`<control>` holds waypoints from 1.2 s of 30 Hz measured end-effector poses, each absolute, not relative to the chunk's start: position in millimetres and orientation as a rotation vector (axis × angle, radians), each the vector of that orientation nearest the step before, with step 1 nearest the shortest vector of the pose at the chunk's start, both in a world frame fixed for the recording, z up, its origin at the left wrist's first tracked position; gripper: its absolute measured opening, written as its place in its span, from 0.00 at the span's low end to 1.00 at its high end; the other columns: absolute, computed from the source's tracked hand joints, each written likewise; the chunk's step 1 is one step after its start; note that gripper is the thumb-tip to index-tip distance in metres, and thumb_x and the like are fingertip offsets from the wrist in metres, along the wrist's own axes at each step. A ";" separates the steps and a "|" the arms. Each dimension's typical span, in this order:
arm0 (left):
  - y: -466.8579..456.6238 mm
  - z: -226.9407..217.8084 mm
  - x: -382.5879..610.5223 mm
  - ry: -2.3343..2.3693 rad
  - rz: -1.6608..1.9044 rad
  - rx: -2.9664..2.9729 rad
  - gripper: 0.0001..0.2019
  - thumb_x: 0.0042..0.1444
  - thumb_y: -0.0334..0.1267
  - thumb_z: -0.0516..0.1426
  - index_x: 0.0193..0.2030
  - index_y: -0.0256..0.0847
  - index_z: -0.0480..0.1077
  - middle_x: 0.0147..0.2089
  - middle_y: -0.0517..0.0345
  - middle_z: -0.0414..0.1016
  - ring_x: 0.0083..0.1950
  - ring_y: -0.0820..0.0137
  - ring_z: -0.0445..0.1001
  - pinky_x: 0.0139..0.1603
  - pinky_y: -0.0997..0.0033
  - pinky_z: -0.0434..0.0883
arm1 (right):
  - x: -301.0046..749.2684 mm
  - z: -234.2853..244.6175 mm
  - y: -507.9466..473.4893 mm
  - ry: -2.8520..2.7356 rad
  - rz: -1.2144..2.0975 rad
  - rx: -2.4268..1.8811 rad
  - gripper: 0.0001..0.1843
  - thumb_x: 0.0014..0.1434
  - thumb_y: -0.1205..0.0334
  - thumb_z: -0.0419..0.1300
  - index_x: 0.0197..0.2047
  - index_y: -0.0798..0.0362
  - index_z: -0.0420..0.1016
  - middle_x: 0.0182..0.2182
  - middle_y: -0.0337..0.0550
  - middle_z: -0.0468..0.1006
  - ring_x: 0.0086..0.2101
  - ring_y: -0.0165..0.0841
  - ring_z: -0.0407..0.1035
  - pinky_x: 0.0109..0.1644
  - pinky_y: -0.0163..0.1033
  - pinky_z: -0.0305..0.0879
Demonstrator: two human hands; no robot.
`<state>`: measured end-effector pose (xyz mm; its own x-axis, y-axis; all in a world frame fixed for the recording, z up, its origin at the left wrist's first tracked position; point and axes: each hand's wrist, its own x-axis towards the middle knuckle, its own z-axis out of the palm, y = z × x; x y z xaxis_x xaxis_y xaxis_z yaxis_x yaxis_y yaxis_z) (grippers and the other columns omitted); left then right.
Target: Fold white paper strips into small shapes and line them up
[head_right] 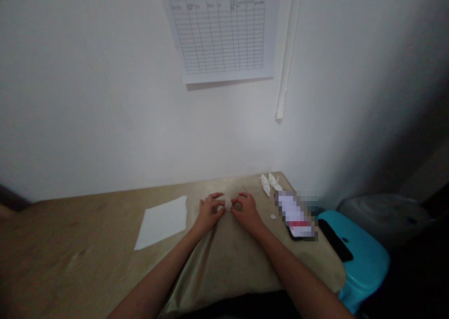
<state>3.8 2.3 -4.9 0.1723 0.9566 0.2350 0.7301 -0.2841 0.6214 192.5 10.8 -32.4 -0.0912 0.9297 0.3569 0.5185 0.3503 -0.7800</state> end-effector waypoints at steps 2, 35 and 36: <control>2.5 -6.4 3.8 1.594 0.872 2.080 0.07 0.57 0.37 0.62 0.42 0.50 0.79 0.64 0.54 0.70 0.67 0.56 0.65 0.70 0.28 0.40 | 193.2 -33.4 11.7 -1.738 0.582 -1.298 0.08 0.53 0.62 0.64 0.38 0.50 0.81 0.51 0.50 0.74 0.57 0.43 0.64 0.65 0.52 0.57; 2.7 -5.9 3.3 1.660 0.909 2.038 0.07 0.57 0.37 0.63 0.42 0.51 0.79 0.63 0.53 0.70 0.65 0.55 0.67 0.70 0.28 0.43 | 200.2 -23.9 12.2 -1.835 0.617 -1.258 0.09 0.52 0.60 0.68 0.38 0.49 0.83 0.42 0.45 0.81 0.50 0.42 0.70 0.60 0.49 0.59; 3.2 -6.6 3.1 1.668 0.919 2.033 0.09 0.57 0.37 0.63 0.44 0.51 0.79 0.63 0.53 0.70 0.65 0.56 0.67 0.70 0.29 0.43 | 200.4 -23.1 12.4 -1.840 0.610 -1.271 0.08 0.52 0.59 0.68 0.38 0.49 0.83 0.41 0.45 0.81 0.49 0.42 0.70 0.60 0.48 0.59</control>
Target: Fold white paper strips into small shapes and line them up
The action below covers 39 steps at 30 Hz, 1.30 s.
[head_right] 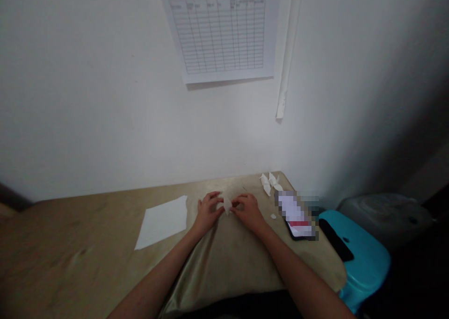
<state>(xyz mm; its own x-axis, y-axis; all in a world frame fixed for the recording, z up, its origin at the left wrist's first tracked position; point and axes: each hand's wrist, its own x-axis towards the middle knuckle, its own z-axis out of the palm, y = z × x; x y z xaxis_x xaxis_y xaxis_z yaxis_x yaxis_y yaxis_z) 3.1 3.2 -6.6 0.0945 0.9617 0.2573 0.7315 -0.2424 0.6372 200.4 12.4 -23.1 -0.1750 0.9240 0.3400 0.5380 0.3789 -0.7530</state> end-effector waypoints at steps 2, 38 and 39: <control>4.4 -8.4 2.5 1.676 0.937 2.026 0.10 0.57 0.38 0.63 0.46 0.52 0.78 0.63 0.54 0.70 0.65 0.57 0.67 0.70 0.30 0.43 | 201.0 -22.0 13.0 -1.842 0.591 -1.298 0.08 0.53 0.58 0.68 0.37 0.49 0.82 0.38 0.44 0.82 0.48 0.41 0.70 0.59 0.48 0.59; -0.4 -7.5 2.4 1.664 0.794 2.175 0.15 0.54 0.45 0.66 0.49 0.55 0.78 0.66 0.54 0.68 0.67 0.55 0.65 0.69 0.27 0.38 | 196.9 -28.1 11.8 -1.816 0.577 -1.349 0.09 0.55 0.58 0.66 0.40 0.48 0.84 0.49 0.49 0.76 0.54 0.43 0.67 0.63 0.51 0.58; -0.6 -6.9 2.6 1.663 0.796 2.174 0.14 0.55 0.44 0.66 0.49 0.55 0.78 0.66 0.55 0.68 0.67 0.55 0.65 0.69 0.27 0.38 | 196.9 -27.5 11.2 -1.816 0.571 -1.345 0.09 0.55 0.59 0.66 0.40 0.48 0.84 0.48 0.49 0.77 0.54 0.43 0.67 0.63 0.51 0.58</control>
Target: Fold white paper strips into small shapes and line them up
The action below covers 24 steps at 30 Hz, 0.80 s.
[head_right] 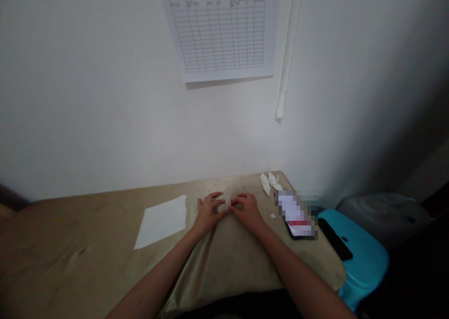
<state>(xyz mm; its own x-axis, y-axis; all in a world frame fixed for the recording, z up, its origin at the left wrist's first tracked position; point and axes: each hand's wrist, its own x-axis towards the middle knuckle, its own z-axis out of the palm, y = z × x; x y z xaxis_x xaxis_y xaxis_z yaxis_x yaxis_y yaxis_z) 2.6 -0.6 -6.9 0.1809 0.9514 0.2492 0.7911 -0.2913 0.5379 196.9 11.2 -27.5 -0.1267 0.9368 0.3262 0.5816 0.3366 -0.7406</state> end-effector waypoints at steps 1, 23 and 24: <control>-0.6 -6.5 2.7 1.662 0.799 2.173 0.13 0.56 0.43 0.65 0.49 0.55 0.78 0.65 0.55 0.69 0.67 0.56 0.65 0.69 0.27 0.38 | 196.8 -27.0 10.8 -1.817 0.561 -1.340 0.09 0.55 0.59 0.66 0.40 0.48 0.84 0.48 0.48 0.78 0.54 0.43 0.67 0.63 0.51 0.57; -1.8 0.1 6.7 1.706 0.807 2.086 0.03 0.56 0.38 0.64 0.32 0.47 0.78 0.60 0.58 0.73 0.64 0.58 0.67 0.69 0.26 0.37 | 187.9 -25.8 5.4 -1.819 0.482 -1.366 0.13 0.53 0.67 0.64 0.43 0.50 0.74 0.35 0.39 0.82 0.47 0.40 0.70 0.64 0.53 0.50; -1.5 0.1 6.8 1.714 0.801 2.083 0.03 0.56 0.38 0.64 0.31 0.47 0.78 0.60 0.58 0.73 0.64 0.58 0.67 0.68 0.25 0.38 | 187.4 -25.0 5.0 -1.822 0.478 -1.377 0.13 0.53 0.67 0.63 0.43 0.51 0.74 0.35 0.40 0.81 0.47 0.40 0.70 0.64 0.52 0.49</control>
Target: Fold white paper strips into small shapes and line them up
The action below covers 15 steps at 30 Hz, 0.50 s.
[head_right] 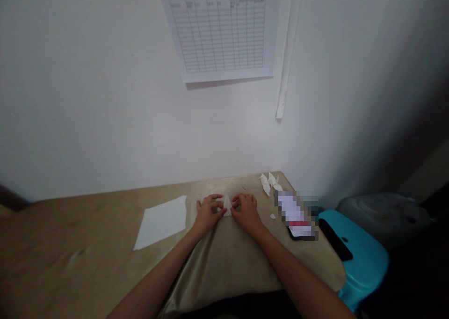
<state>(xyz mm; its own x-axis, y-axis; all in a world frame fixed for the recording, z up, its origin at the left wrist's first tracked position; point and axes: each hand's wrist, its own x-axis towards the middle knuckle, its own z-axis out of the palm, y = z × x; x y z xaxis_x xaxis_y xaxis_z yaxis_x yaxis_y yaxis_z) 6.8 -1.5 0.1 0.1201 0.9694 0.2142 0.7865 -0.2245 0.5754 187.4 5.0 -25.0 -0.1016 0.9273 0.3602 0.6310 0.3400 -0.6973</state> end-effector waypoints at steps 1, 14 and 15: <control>-1.2 -0.2 6.8 1.724 0.791 2.082 0.03 0.56 0.38 0.64 0.31 0.47 0.78 0.60 0.58 0.73 0.64 0.58 0.67 0.68 0.25 0.39 | 186.8 -24.2 4.5 -1.828 0.472 -1.390 0.12 0.54 0.67 0.63 0.43 0.51 0.74 0.36 0.40 0.81 0.46 0.39 0.70 0.63 0.52 0.49; -4.0 -3.6 6.0 1.862 0.687 2.155 0.13 0.56 0.44 0.65 0.48 0.53 0.75 0.66 0.53 0.64 0.66 0.54 0.63 0.68 0.26 0.44 | 185.7 -16.4 -0.9 -2.006 0.407 -1.472 0.04 0.57 0.55 0.67 0.36 0.44 0.83 0.43 0.43 0.80 0.52 0.43 0.62 0.63 0.52 0.46; -4.1 -2.6 6.0 1.840 0.674 2.175 0.11 0.56 0.44 0.65 0.46 0.55 0.77 0.67 0.55 0.64 0.66 0.54 0.63 0.68 0.26 0.43 | 186.3 -16.1 -0.6 -2.000 0.402 -1.485 0.04 0.57 0.56 0.67 0.35 0.43 0.83 0.43 0.43 0.80 0.52 0.43 0.62 0.63 0.53 0.46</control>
